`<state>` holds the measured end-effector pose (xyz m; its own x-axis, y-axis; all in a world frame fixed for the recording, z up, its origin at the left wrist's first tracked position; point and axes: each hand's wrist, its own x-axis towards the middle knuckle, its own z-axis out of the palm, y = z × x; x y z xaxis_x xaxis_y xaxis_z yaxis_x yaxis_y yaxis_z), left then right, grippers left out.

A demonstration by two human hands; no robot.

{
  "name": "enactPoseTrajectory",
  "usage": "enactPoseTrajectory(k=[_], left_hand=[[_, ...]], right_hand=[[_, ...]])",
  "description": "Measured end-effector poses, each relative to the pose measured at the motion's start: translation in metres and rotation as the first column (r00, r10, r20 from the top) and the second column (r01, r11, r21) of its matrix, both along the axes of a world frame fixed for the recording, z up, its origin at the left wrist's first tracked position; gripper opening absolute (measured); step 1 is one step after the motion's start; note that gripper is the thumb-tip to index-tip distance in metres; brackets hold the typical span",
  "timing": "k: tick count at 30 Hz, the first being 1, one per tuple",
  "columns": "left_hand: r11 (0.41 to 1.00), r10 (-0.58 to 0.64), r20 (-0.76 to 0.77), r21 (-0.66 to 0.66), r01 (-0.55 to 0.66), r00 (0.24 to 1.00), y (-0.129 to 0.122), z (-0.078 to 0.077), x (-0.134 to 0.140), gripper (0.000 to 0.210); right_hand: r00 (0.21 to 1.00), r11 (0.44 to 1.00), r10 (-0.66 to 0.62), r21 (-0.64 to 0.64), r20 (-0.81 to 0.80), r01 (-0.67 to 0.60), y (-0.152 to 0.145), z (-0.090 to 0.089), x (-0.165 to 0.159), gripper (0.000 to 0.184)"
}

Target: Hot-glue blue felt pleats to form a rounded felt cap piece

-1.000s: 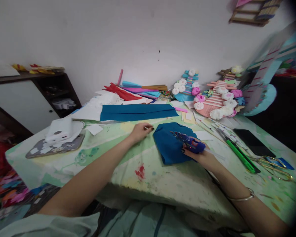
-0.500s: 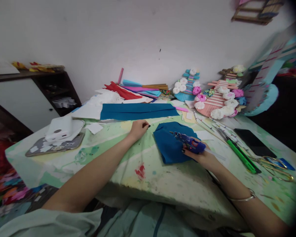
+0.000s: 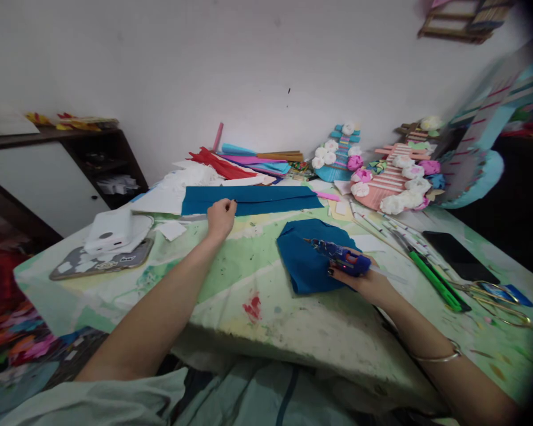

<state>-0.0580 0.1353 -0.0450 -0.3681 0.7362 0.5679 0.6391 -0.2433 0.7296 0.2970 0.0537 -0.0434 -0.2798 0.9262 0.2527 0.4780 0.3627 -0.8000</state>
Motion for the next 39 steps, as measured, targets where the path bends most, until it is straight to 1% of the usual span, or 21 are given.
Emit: enactPoseTrajectory(k=[2, 4, 5, 6, 7, 10, 12, 13, 15, 16, 17, 18, 19, 20, 24, 28, 30, 32, 35, 37, 39], left_hand=[[0.995, -0.101, -0.054, 0.003, 0.101, 0.993, -0.006, 0.000, 0.013, 0.028], [0.971, -0.234, -0.133, 0.018, 0.238, 0.963, -0.013, 0.001, 0.028, 0.005], [0.948, -0.305, -0.190, 0.031, 0.317, 0.933, -0.017, 0.001, 0.035, 0.012], [0.918, -0.371, -0.256, 0.042, 0.394, 0.893, -0.021, 0.002, 0.041, 0.022], [0.882, -0.433, -0.322, 0.042, 0.470, 0.842, -0.025, 0.003, 0.046, 0.025], [0.762, -0.599, -0.427, -0.043, 0.647, 0.677, -0.039, 0.007, 0.058, 0.009], [0.655, -0.715, -0.419, -0.120, 0.746, 0.560, -0.051, 0.011, 0.066, 0.016], [0.582, -0.777, -0.399, -0.162, 0.797, 0.487, -0.057, 0.012, 0.071, 0.019], [0.393, -0.896, -0.328, -0.272, 0.878, 0.299, -0.069, 0.014, 0.080, 0.019], [0.297, -0.936, -0.284, -0.328, 0.897, 0.207, -0.073, 0.014, 0.085, 0.016], [0.219, -0.961, -0.241, -0.373, 0.902, 0.134, -0.077, 0.014, 0.088, 0.014], [0.169, -0.975, -0.205, -0.404, 0.899, 0.091, -0.079, 0.013, 0.090, 0.012], [0.152, -0.980, -0.178, -0.416, 0.897, 0.084, -0.081, 0.013, 0.091, 0.011], [0.163, -0.981, -0.161, -0.412, 0.896, 0.105, -0.081, 0.013, 0.091, 0.011], [0.257, -0.966, -0.137, -0.374, 0.891, 0.221, -0.078, 0.016, 0.083, 0.015], [0.305, -0.950, -0.160, -0.314, 0.899, 0.267, -0.076, 0.021, 0.080, 0.015], [0.305, -0.948, -0.171, -0.258, 0.917, 0.268, -0.079, 0.022, 0.084, 0.017], [0.295, -0.943, -0.228, -0.223, 0.929, 0.244, -0.085, 0.023, 0.089, 0.021], [0.290, -0.909, -0.369, -0.226, 0.930, 0.193, -0.095, 0.021, 0.098, 0.029], [0.319, -0.871, -0.462, -0.273, 0.907, 0.167, -0.104, 0.018, 0.103, 0.042], [0.389, -0.829, -0.539, -0.366, 0.845, 0.149, -0.113, 0.013, 0.107, 0.062]], right_hand=[[0.999, 0.999, 0.006, -0.045, -0.040, -0.008, -0.001, 0.002, 0.000, 0.031], [0.991, 0.989, 0.058, -0.127, -0.123, -0.074, -0.003, 0.005, -0.002, 0.031], [0.982, 0.979, 0.085, -0.167, -0.169, -0.114, -0.004, 0.006, -0.002, 0.031], [0.973, 0.970, 0.101, -0.199, -0.208, -0.143, -0.004, 0.006, -0.003, 0.031], [0.966, 0.962, 0.107, -0.221, -0.237, -0.161, -0.005, 0.006, -0.004, 0.031], [0.952, 0.952, 0.094, -0.254, -0.292, -0.171, -0.005, 0.004, -0.005, 0.036], [0.951, 0.950, 0.115, -0.249, -0.288, -0.190, -0.005, 0.003, -0.005, 0.041], [0.952, 0.946, 0.139, -0.249, -0.272, -0.209, -0.005, 0.003, -0.004, 0.043], [0.955, 0.929, 0.187, -0.276, -0.231, -0.248, -0.006, 0.004, -0.004, 0.044], [0.955, 0.916, 0.209, -0.299, -0.210, -0.267, -0.007, 0.005, -0.003, 0.043], [0.954, 0.905, 0.229, -0.318, -0.195, -0.282, -0.008, 0.006, -0.003, 0.043], [0.951, 0.895, 0.247, -0.333, -0.185, -0.297, -0.009, 0.007, -0.003, 0.042], [0.947, 0.887, 0.264, -0.342, -0.181, -0.312, -0.010, 0.008, -0.004, 0.042], [0.943, 0.880, 0.278, -0.347, -0.180, -0.326, -0.011, 0.009, -0.004, 0.043], [0.928, 0.859, 0.322, -0.355, -0.185, -0.369, -0.013, 0.010, -0.002, 0.048], [0.908, 0.836, 0.391, -0.356, -0.150, -0.418, -0.014, 0.012, 0.002, 0.041], [0.897, 0.817, 0.413, -0.371, -0.161, -0.442, -0.015, 0.013, 0.003, 0.038], [0.893, 0.811, 0.416, -0.374, -0.173, -0.450, -0.015, 0.013, 0.003, 0.038], [0.903, 0.841, 0.376, -0.333, -0.208, -0.427, -0.015, 0.012, 0.001, 0.045], [0.916, 0.876, 0.317, -0.294, -0.245, -0.382, -0.013, 0.011, 0.001, 0.044], [0.933, 0.914, 0.249, -0.255, -0.260, -0.315, -0.011, 0.012, 0.001, 0.037]])
